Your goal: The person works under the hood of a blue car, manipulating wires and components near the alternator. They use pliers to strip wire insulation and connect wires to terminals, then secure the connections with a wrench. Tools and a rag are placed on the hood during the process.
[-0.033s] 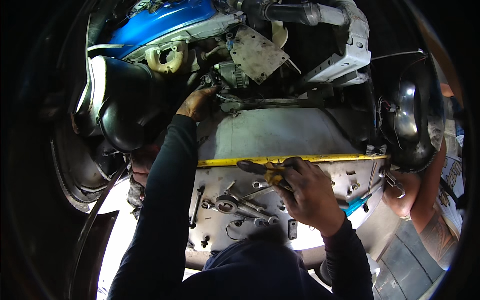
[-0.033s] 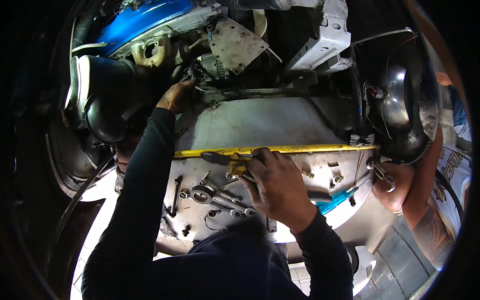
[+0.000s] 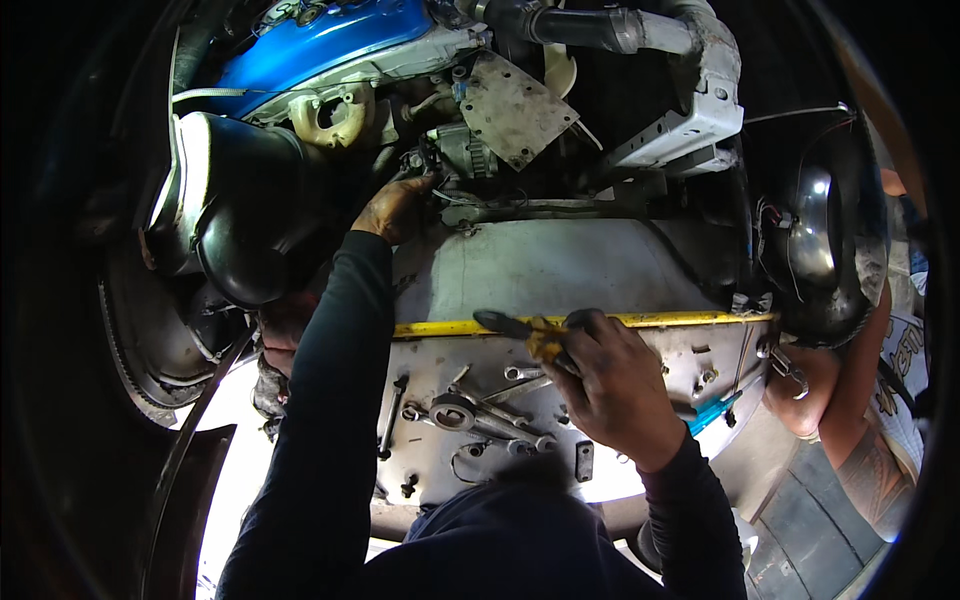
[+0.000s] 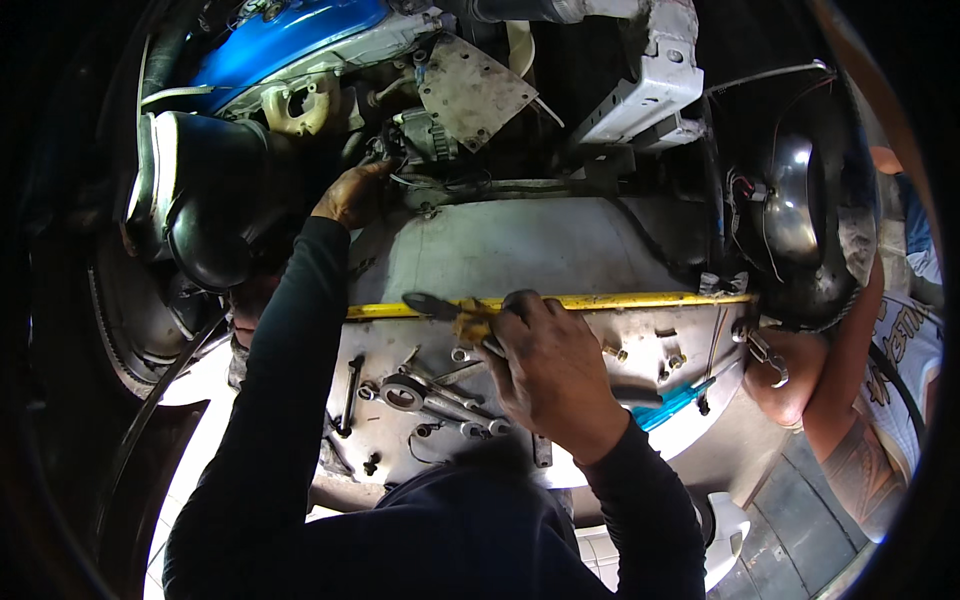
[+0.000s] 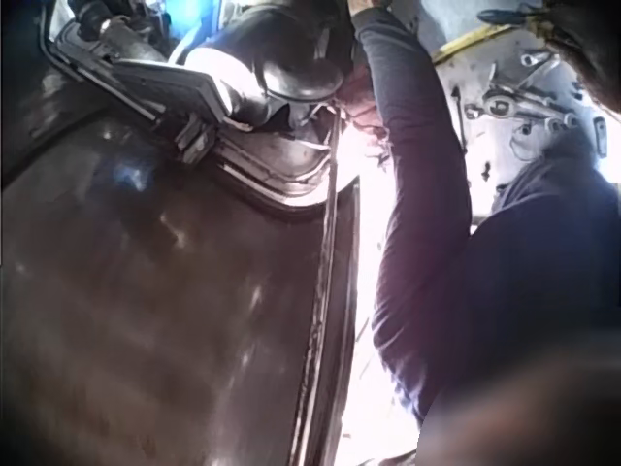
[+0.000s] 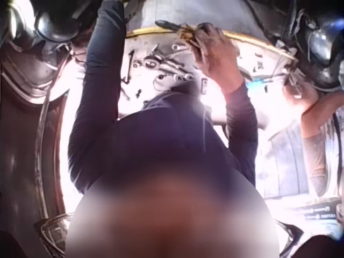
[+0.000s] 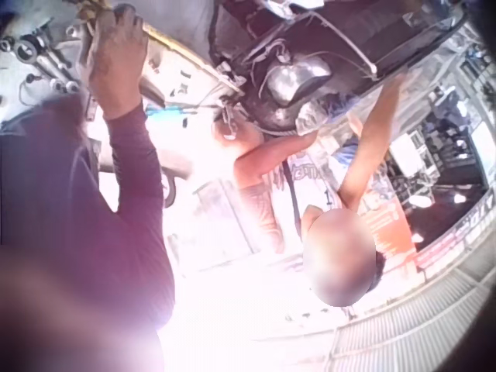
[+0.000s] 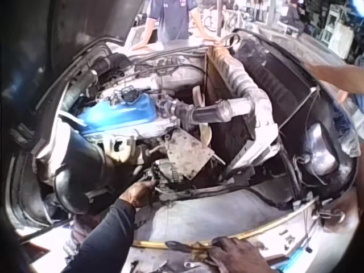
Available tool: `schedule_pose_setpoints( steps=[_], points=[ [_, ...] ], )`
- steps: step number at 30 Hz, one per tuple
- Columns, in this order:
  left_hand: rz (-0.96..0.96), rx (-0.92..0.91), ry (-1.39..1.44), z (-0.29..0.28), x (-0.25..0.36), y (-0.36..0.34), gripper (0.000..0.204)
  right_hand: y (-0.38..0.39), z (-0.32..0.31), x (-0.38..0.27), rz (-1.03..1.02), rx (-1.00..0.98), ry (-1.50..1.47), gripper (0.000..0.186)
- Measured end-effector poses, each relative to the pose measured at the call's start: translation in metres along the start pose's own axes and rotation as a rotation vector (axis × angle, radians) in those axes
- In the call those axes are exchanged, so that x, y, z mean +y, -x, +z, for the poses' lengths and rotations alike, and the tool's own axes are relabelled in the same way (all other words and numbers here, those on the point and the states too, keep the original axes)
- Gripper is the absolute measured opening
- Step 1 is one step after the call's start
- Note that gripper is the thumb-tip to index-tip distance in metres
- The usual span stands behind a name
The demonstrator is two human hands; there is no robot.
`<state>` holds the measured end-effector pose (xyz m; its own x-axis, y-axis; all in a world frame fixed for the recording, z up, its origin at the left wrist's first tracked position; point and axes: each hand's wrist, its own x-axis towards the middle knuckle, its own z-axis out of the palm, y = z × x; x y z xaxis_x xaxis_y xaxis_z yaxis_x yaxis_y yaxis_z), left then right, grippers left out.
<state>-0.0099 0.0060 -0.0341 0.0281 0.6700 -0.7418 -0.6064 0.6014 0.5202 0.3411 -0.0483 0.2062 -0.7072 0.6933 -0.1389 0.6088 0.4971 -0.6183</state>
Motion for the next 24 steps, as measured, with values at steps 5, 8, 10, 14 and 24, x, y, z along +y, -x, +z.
schedule_pose_setpoints(
  steps=[5,8,10,14,24],
  points=[
    [-0.04,-0.022,0.02,-0.001,0.006,-0.006,0.025,-0.065,0.028,0.029,0.112,0.049,0.347,0.032],
    [-0.079,0.064,0.092,-0.003,0.007,-0.005,0.021,-0.117,0.047,0.049,0.048,0.134,0.325,0.043],
    [-0.114,0.021,0.099,-0.003,0.006,-0.004,0.019,-0.147,0.058,0.057,0.021,0.148,0.221,0.05],
    [-0.071,0.042,0.058,0.0,0.006,-0.002,0.013,-0.193,0.068,0.08,0.365,-0.303,-0.053,0.05],
    [-0.017,0.043,-0.012,-0.004,0.001,-0.016,0.012,-0.19,0.132,0.102,0.212,-0.092,0.042,0.041]
  ],
)
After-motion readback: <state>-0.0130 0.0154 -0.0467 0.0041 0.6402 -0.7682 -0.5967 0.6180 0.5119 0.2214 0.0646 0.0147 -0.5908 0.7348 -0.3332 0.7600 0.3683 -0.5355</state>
